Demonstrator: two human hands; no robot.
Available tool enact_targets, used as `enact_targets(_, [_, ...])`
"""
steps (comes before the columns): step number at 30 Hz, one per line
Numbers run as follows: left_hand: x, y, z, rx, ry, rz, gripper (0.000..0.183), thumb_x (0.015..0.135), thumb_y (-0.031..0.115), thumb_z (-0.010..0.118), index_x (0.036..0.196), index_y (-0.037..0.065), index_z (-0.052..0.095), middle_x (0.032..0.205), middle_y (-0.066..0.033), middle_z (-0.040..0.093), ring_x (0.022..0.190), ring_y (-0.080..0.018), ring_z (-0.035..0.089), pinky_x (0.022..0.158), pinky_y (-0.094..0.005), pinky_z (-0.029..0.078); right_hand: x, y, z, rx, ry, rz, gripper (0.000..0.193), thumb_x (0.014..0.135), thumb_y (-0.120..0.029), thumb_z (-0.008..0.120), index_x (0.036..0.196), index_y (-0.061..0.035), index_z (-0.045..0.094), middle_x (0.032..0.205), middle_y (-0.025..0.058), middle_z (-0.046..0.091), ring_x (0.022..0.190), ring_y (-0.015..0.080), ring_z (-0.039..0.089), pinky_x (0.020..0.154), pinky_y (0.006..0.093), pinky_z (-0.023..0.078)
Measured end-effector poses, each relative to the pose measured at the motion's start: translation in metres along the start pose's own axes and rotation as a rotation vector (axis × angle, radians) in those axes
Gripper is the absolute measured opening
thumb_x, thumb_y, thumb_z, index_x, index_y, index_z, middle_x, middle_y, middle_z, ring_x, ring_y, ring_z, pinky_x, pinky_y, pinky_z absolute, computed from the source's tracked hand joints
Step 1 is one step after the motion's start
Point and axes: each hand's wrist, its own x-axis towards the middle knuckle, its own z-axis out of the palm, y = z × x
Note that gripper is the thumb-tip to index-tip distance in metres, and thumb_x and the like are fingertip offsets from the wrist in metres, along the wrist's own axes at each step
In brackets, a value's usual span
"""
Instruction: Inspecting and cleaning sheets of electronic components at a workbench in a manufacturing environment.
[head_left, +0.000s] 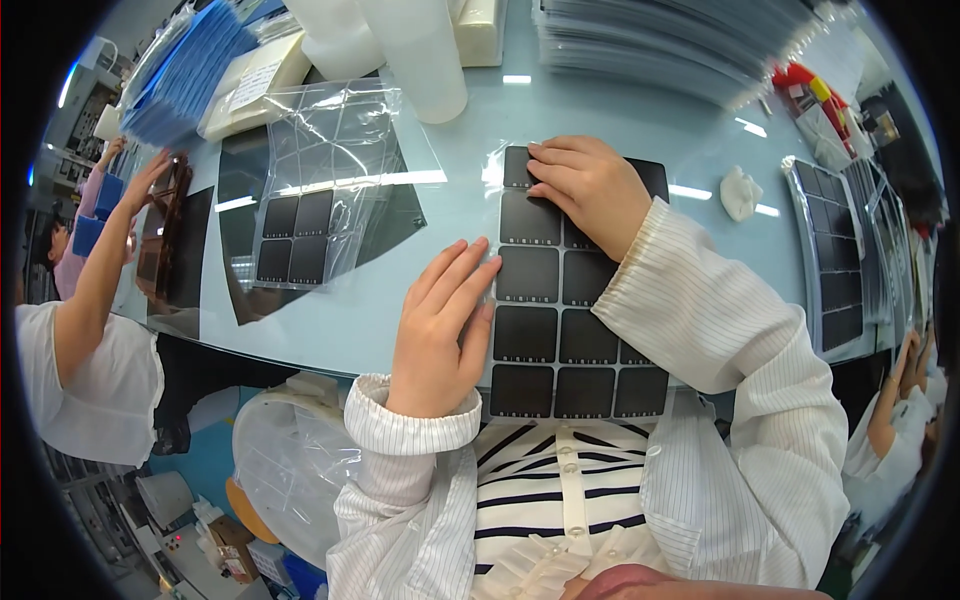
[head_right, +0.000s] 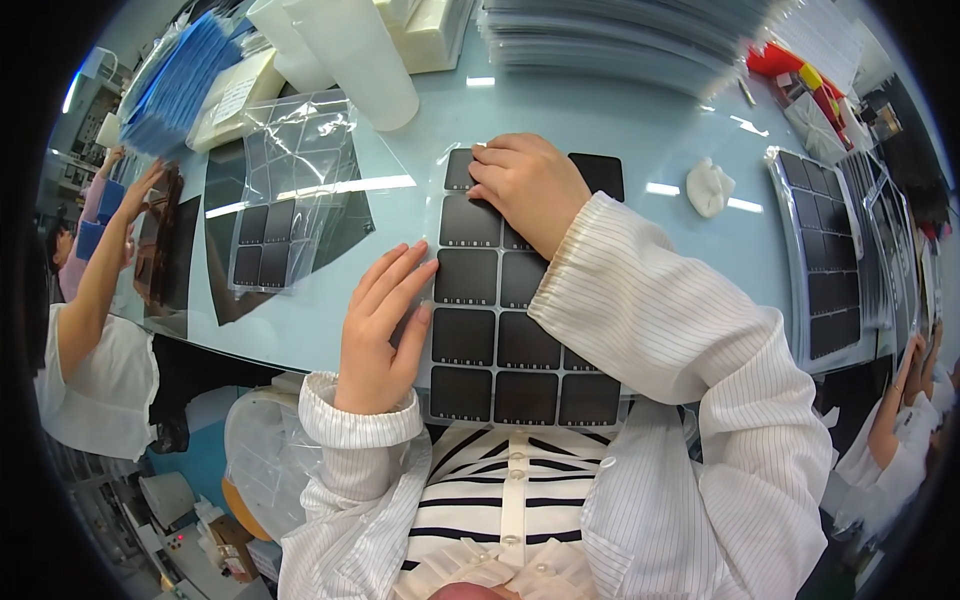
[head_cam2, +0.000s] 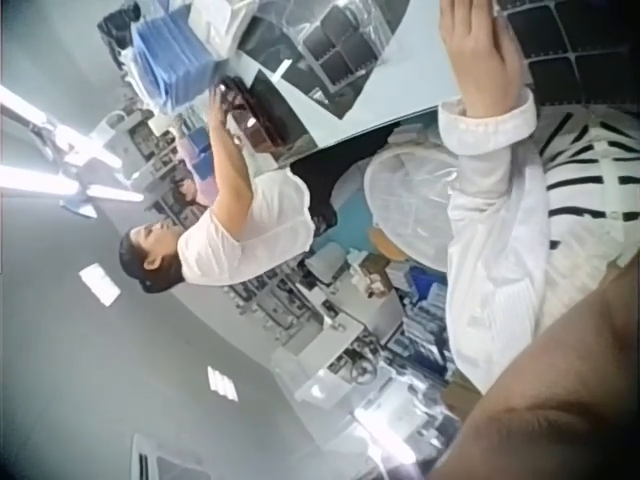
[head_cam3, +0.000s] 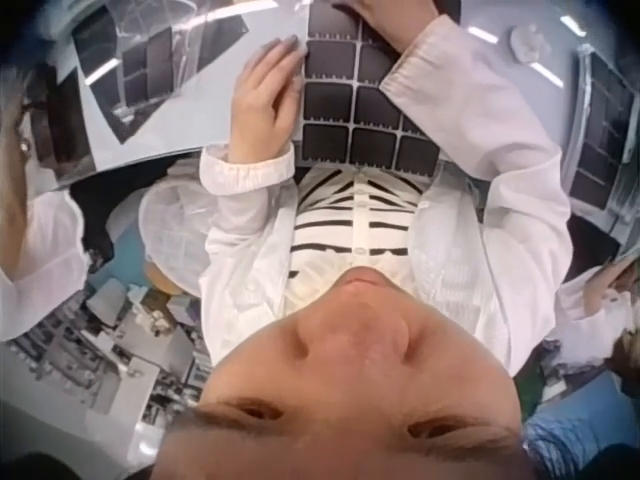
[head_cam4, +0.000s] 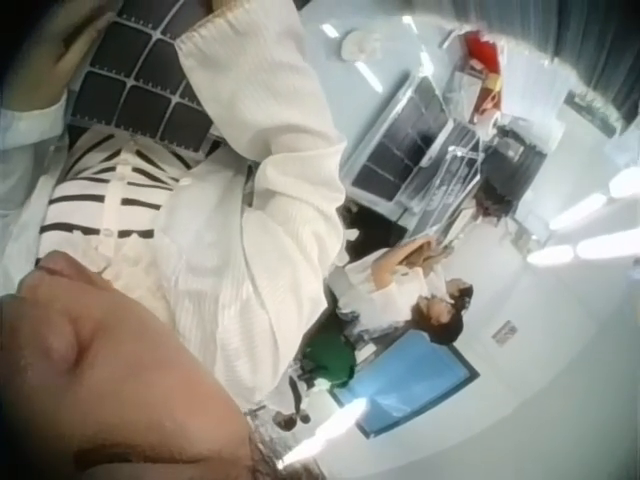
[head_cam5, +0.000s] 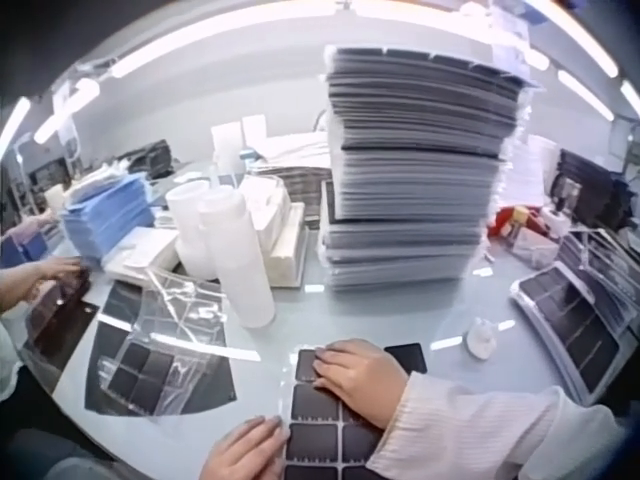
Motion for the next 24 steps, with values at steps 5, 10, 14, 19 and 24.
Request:
enact_targets(5, [0.001,-0.0027,-0.0014,-0.01,-0.004,-0.009,0.037,0.077,-0.001,0.056,0.114,0.001,0.058,0.125,-0.0113,0.054,0.119,-0.031,0.046,0.098,-0.0403,0.036,0.0011,-0.0013,0.0015,0.022,0.03,0.003,0.023,0.075,-0.013,0.068,0.094,-0.0004,0.066,0.103,0.0078,0.065,0.099,0.0245,0.058,0.085,0.0343,0.048])
enact_targets(10, [0.0015,-0.0021,-0.0014,-0.03,0.004,-0.03,0.039,0.074,-0.002,0.055,0.112,0.001,0.06,0.124,-0.0118,0.055,0.121,-0.0316,0.045,0.1,-0.0398,0.036,0.0014,-0.0042,0.0005,0.017,0.038,0.008,0.023,0.075,-0.012,0.068,0.094,-0.0003,0.067,0.102,0.0078,0.066,0.099,0.0245,0.058,0.084,0.0343,0.048])
enact_targets(14, [0.0015,-0.0026,0.0,-0.034,0.001,-0.035,0.038,0.073,-0.003,0.055,0.111,0.001,0.06,0.123,-0.012,0.056,0.121,-0.0317,0.046,0.1,-0.0399,0.036,0.0009,-0.003,0.0007,0.015,0.033,-0.004,0.023,0.074,-0.012,0.068,0.094,-0.0001,0.066,0.102,0.0081,0.066,0.098,0.0247,0.058,0.084,0.0348,0.047])
enact_targets(19, [0.0019,-0.0036,0.0015,-0.045,-0.003,-0.027,0.038,0.073,-0.002,0.056,0.111,0.001,0.061,0.123,-0.012,0.056,0.121,-0.032,0.046,0.1,-0.04,0.036,0.0007,0.0009,0.0009,0.009,0.042,-0.015,0.023,0.075,-0.013,0.068,0.093,0.0001,0.066,0.102,0.0078,0.066,0.097,0.0247,0.058,0.083,0.0353,0.046])
enact_targets(24, [0.0018,-0.0036,0.0007,-0.04,0.001,-0.027,0.039,0.073,-0.003,0.056,0.111,0.001,0.061,0.123,-0.012,0.056,0.121,-0.032,0.046,0.1,-0.0401,0.036,0.0007,0.0007,0.0025,0.0,0.018,-0.029,0.021,0.076,-0.013,0.067,0.092,-0.0001,0.066,0.102,0.0076,0.066,0.098,0.024,0.057,0.086,0.0361,0.045])
